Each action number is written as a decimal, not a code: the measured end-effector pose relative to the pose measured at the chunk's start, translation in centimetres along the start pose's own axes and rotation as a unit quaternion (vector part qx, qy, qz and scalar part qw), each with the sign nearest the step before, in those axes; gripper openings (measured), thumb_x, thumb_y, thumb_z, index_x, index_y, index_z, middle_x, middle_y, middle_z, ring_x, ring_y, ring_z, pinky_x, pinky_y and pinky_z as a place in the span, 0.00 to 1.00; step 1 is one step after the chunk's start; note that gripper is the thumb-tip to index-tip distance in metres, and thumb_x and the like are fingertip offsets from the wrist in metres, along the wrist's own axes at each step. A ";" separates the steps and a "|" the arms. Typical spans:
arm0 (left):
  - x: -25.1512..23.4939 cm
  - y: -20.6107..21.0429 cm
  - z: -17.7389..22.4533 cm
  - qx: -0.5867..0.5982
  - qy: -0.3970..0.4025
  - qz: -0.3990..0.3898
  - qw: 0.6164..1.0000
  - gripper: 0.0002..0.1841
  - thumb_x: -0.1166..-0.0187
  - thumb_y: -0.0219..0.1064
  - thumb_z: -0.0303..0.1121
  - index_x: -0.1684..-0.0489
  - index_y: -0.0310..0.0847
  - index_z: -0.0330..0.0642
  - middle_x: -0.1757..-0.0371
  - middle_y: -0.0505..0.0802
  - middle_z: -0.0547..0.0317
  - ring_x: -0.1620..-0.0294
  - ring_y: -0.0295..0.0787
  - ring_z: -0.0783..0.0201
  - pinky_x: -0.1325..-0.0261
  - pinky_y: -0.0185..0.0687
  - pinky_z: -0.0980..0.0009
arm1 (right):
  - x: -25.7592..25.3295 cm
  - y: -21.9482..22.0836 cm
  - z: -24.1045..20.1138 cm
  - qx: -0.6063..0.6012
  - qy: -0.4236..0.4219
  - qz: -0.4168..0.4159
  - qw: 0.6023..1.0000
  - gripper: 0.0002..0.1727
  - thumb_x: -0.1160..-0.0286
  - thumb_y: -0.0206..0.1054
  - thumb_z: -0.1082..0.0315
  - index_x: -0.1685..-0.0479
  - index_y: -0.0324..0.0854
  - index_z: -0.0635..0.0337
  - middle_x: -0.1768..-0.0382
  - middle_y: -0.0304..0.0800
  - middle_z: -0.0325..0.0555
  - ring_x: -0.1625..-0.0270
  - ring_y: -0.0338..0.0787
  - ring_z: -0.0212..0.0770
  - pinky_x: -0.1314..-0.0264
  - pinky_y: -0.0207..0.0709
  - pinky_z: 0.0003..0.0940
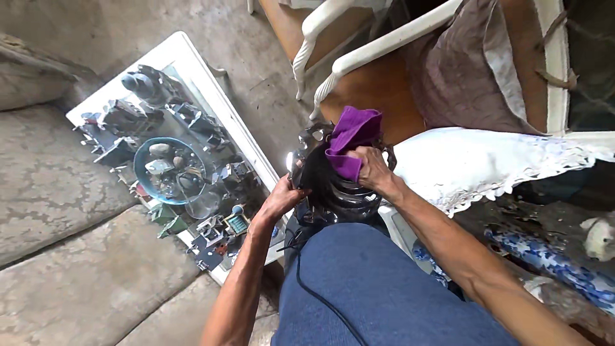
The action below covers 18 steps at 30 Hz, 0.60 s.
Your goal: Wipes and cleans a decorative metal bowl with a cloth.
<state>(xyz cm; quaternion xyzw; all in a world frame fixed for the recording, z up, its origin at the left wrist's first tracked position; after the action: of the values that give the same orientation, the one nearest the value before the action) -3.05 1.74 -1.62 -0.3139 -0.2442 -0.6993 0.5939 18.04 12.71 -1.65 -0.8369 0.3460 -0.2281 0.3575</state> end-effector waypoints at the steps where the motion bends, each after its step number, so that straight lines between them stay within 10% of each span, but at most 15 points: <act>1: 0.0 0.0 -0.1 -0.002 0.001 0.003 1.000 0.25 0.27 0.71 0.24 0.29 0.78 0.44 0.49 0.93 0.53 0.58 0.89 0.63 0.56 0.85 0.61 | 0.2 0.7 -0.5 0.029 0.016 -0.006 0.999 0.09 0.30 0.66 0.63 0.66 0.85 0.61 0.70 0.85 0.59 0.64 0.89 0.63 0.66 0.78 0.62; 6: -0.4 0.5 -0.9 0.007 0.006 0.001 1.000 0.23 0.25 0.71 0.24 0.30 0.78 0.44 0.48 0.93 0.54 0.56 0.90 0.64 0.52 0.87 0.61 | 1.4 4.7 -0.8 -0.280 0.127 -0.003 0.952 0.20 0.32 0.72 0.69 0.40 0.82 0.62 0.48 0.90 0.52 0.42 0.89 0.44 0.38 0.83 0.47; 9: -0.1 0.2 -1.6 0.012 0.010 0.009 1.000 0.21 0.25 0.73 0.26 0.32 0.80 0.44 0.48 0.94 0.55 0.54 0.92 0.64 0.49 0.89 0.60 | 2.3 5.4 -1.0 -0.662 0.145 0.027 0.735 0.18 0.35 0.78 0.60 0.45 0.84 0.43 0.53 0.94 0.30 0.50 0.91 0.26 0.47 0.87 0.30; 10: 0.1 0.1 -1.5 0.016 0.018 0.009 1.000 0.21 0.25 0.72 0.26 0.33 0.80 0.43 0.48 0.94 0.56 0.53 0.92 0.66 0.48 0.89 0.61 | 2.5 4.5 -1.3 -0.680 0.124 0.034 0.721 0.18 0.36 0.81 0.56 0.47 0.85 0.41 0.53 0.94 0.26 0.51 0.90 0.23 0.46 0.87 0.27; 13: 0.6 0.1 -0.8 0.008 0.031 0.014 0.999 0.19 0.26 0.71 0.24 0.35 0.81 0.43 0.53 0.93 0.57 0.59 0.89 0.67 0.55 0.87 0.65 | 2.8 1.5 -2.0 -0.422 0.067 0.063 0.902 0.24 0.32 0.76 0.63 0.37 0.80 0.61 0.44 0.90 0.38 0.38 0.85 0.22 0.31 0.76 0.20; 15: 0.6 0.2 -0.8 -0.011 0.026 0.012 1.000 0.22 0.25 0.72 0.25 0.32 0.80 0.44 0.53 0.93 0.54 0.61 0.90 0.64 0.57 0.87 0.61 | 1.0 0.8 -2.6 -0.256 0.036 0.028 0.966 0.24 0.29 0.73 0.65 0.35 0.80 0.66 0.40 0.89 0.53 0.34 0.86 0.42 0.27 0.76 0.41; 18: 0.7 0.2 -1.1 -0.033 0.032 0.013 0.999 0.25 0.25 0.72 0.27 0.27 0.78 0.46 0.49 0.93 0.51 0.56 0.91 0.59 0.53 0.87 0.55 | -4.2 0.2 -4.5 -0.018 0.006 -0.025 1.000 0.10 0.29 0.64 0.63 0.68 0.83 0.61 0.73 0.87 0.55 0.65 0.91 0.58 0.66 0.79 0.59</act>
<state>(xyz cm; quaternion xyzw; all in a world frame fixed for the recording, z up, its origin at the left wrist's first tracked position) -3.08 0.49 -1.88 -0.3144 -0.1976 -0.7088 0.5998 12.35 13.79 0.49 -0.8502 0.3314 -0.2353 0.3346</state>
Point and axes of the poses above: each hand's wrist, its own x-axis away from the middle knuckle, its own y-axis out of the palm, z = x × y, the point moved 7 cm from there along -x, towards the middle knuckle
